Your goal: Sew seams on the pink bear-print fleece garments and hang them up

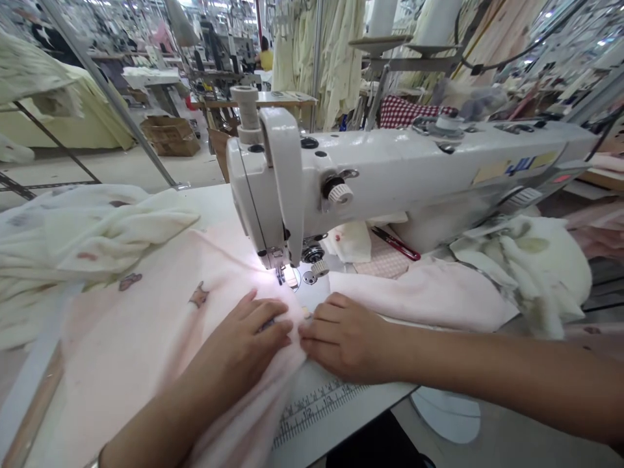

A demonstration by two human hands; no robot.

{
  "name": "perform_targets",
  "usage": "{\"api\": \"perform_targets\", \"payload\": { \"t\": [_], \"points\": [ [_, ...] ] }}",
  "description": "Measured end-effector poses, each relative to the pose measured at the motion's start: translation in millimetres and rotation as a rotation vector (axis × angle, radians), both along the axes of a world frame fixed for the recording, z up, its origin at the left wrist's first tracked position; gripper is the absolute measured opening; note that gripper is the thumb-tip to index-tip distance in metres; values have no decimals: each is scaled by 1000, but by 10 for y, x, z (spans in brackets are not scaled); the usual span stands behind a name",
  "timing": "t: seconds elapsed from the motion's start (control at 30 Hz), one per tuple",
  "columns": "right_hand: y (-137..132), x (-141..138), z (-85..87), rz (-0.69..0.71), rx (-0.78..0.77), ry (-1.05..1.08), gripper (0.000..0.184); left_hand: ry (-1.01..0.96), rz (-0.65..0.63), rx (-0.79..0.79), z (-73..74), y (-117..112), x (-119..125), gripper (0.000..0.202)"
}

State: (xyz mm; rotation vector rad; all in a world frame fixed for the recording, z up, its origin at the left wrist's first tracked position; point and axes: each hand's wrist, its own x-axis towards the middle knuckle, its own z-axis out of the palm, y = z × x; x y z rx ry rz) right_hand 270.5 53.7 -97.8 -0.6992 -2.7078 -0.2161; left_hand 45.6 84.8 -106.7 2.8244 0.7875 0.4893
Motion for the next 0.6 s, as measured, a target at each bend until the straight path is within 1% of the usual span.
{"api": "perform_targets", "payload": {
  "t": [0.1,0.17,0.3,0.43,0.53,0.6],
  "points": [
    [133,-44,5,-24,13,-25,20,14,14,-17,53,149,-25,22],
    [235,-80,8,-65,1,-36,19,17,26,-27,76,252,-34,22],
    [416,-141,4,-171,-17,-58,16,-19,64,23,67,446,-48,22],
    [503,-157,-45,-239,30,-17,14,9,128,66,59,608,-31,24],
    [485,-189,-15,-273,17,-16,12,64,212,74,53,644,3,26],
    [432,-271,101,-262,-21,-10,11,74,290,100,10,575,17,23]
  ]
}}
